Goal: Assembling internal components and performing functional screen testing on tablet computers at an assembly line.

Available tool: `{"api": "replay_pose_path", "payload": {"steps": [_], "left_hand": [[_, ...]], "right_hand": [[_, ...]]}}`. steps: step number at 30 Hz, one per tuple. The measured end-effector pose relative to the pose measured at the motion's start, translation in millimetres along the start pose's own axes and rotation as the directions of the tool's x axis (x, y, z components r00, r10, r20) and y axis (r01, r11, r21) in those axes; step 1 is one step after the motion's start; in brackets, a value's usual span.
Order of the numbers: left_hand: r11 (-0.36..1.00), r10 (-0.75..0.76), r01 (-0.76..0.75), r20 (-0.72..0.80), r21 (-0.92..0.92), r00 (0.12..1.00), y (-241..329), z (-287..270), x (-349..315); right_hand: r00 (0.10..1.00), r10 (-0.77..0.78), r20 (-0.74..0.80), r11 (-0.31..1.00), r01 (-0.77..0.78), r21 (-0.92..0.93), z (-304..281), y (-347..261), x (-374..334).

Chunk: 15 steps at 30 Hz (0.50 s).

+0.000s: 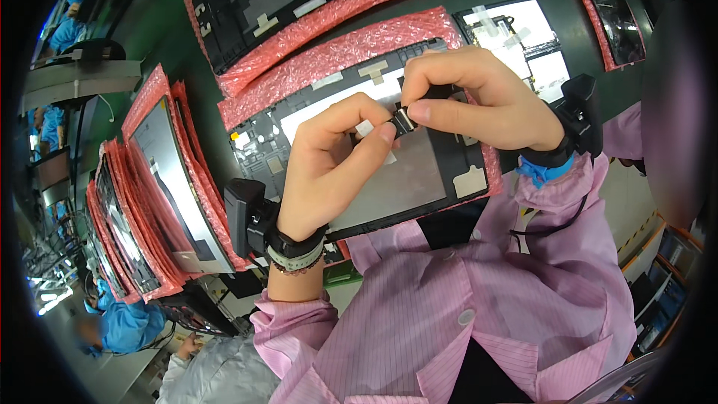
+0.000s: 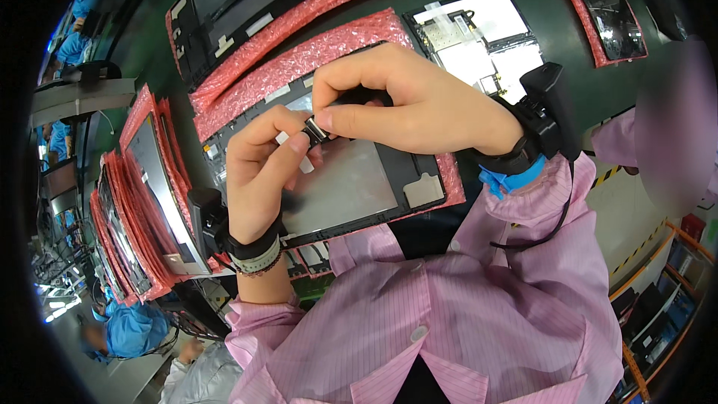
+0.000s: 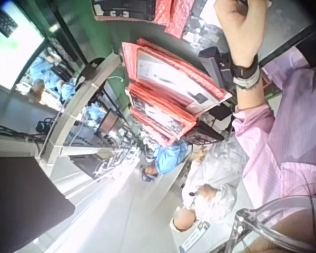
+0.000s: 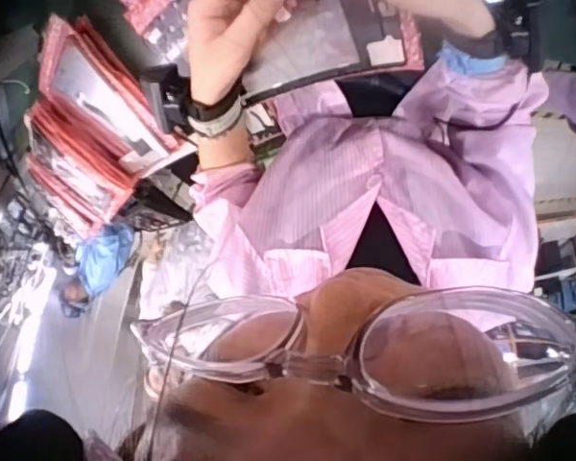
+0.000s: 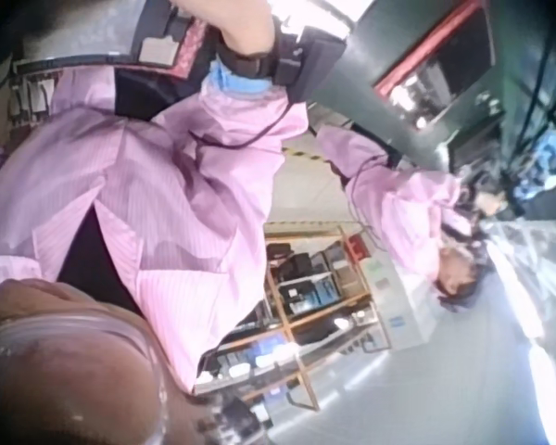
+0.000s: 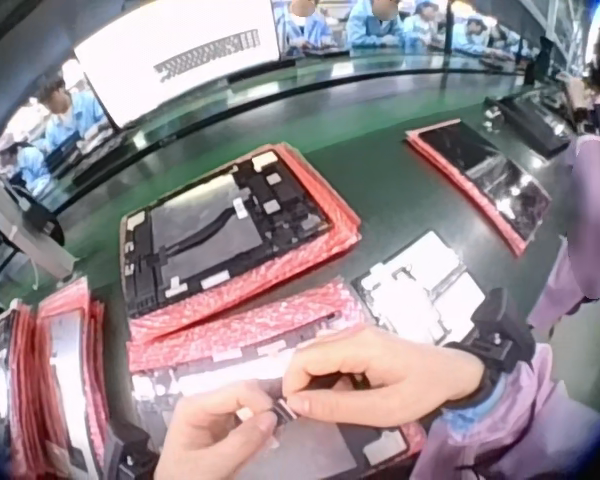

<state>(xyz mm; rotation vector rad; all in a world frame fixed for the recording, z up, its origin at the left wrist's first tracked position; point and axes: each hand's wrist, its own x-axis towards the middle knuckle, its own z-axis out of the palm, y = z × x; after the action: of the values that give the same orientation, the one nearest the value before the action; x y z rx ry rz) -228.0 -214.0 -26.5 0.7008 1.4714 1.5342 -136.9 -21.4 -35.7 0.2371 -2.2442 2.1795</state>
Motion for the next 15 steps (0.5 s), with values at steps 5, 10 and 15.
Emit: {"api": "replay_pose_path", "payload": {"steps": [5,10,15], "left_hand": [[1.000,0.015,-0.015,0.009,-0.021,1.000,-0.6,-0.1,0.8],[0.999,0.039,-0.039,0.014,0.008,0.999,-2.4,-0.2,2.0],[0.997,0.074,-0.074,0.004,0.024,0.997,-2.1,-2.0,2.1]], "right_hand": [[0.997,-0.082,-0.009,0.994,0.081,-0.067,1.6,4.8,0.7],[0.996,-0.087,0.003,0.992,0.087,-0.090,2.0,5.9,0.3],[0.999,-0.038,-0.002,0.997,0.038,-0.061,2.1,2.6,-0.4]]}}
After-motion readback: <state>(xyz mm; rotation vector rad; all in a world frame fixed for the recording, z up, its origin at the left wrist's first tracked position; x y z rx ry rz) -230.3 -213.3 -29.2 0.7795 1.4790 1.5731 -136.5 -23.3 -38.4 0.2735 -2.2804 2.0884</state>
